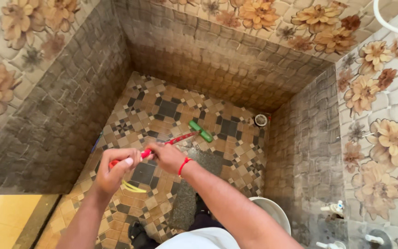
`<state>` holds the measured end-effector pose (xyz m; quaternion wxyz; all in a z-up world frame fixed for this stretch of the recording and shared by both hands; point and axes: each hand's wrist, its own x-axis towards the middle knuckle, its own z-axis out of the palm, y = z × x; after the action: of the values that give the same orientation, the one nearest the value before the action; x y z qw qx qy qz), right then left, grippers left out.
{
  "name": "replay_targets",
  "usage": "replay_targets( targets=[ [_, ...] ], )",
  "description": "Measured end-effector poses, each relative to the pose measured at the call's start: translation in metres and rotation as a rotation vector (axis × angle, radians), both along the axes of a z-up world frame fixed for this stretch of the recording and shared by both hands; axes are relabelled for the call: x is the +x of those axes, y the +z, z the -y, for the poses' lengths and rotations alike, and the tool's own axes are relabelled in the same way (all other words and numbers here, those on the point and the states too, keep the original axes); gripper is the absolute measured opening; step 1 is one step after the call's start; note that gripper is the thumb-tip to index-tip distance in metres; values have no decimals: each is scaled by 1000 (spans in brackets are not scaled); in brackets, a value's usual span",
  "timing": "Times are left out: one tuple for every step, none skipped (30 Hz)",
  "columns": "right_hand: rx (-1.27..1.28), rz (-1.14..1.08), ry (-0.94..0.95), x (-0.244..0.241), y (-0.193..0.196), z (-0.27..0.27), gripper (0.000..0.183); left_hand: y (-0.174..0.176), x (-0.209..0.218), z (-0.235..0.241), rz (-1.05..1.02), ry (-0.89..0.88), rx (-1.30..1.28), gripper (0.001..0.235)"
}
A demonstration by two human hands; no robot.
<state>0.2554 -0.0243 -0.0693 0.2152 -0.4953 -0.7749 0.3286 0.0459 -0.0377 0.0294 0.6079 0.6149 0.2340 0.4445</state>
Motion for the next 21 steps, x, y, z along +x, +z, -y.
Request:
replay_targets(
  targets=[
    [22, -24, 10, -14, 3, 4, 20, 0, -15, 4, -10, -4, 29, 22],
    [43, -33, 24, -28, 5, 6, 19, 1, -29, 6, -5, -1, 39, 23],
    [62, -42, 39, -41, 7, 7, 18, 1, -42, 9, -1, 4, 46, 25],
    [80, -51, 54, -53, 9, 9, 17, 2, -54, 13, 4, 10, 54, 26],
    [59, -38, 56, -64, 10, 11, 19, 2, -65, 16, 12, 13, 27, 26],
    [38, -24, 58, -74, 12, 11, 21, 3, -76, 17, 21, 16, 0, 27],
    [19, -15, 63, -86, 14, 11, 23, 5, -87, 19, 25, 22, -25, 27],
    [-2, -4, 65, -96, 16, 12, 23, 6, -95, 23, 11, 48, -38, 27],
    [-19, 5, 65, -104, 17, 12, 22, 7, -104, 25, -5, 72, -48, 26],
    [-37, 14, 64, -112, 17, 12, 22, 8, -111, 27, -21, 96, -58, 26],
    [-24, 2, 86, -118, 16, 12, 20, 8, -117, 28, 1, 92, -44, 27],
    [-11, -10, 108, -123, 14, 12, 18, 7, -120, 30, 24, 88, -31, 28],
    [-3, -23, 123, -127, 11, 14, 16, 6, -124, 33, 46, 77, -23, 29],
    [0, -27, 128, -131, 8, 15, 16, 5, -128, 35, 41, 88, -18, 29],
    [0, -30, 130, -131, 5, 16, 16, 3, -128, 38, 38, 96, -17, 29],
    [1, -32, 131, -131, 2, 17, 15, 1, -129, 39, 34, 103, -15, 29],
    [5, -41, 127, -128, 0, 18, 15, 0, -126, 39, 58, 101, -7, 29],
    [9, -50, 124, -126, -1, 18, 14, -2, -123, 38, 82, 98, 1, 30],
    [13, -59, 124, -122, -2, 18, 14, -4, -118, 37, 106, 100, 10, 31],
    [28, -72, 116, -116, -1, 19, 15, -5, -112, 36, 100, 100, -11, 30],
    [48, -87, 111, -112, 1, 16, 16, -5, -106, 32, 91, 102, -26, 30]
  ],
)
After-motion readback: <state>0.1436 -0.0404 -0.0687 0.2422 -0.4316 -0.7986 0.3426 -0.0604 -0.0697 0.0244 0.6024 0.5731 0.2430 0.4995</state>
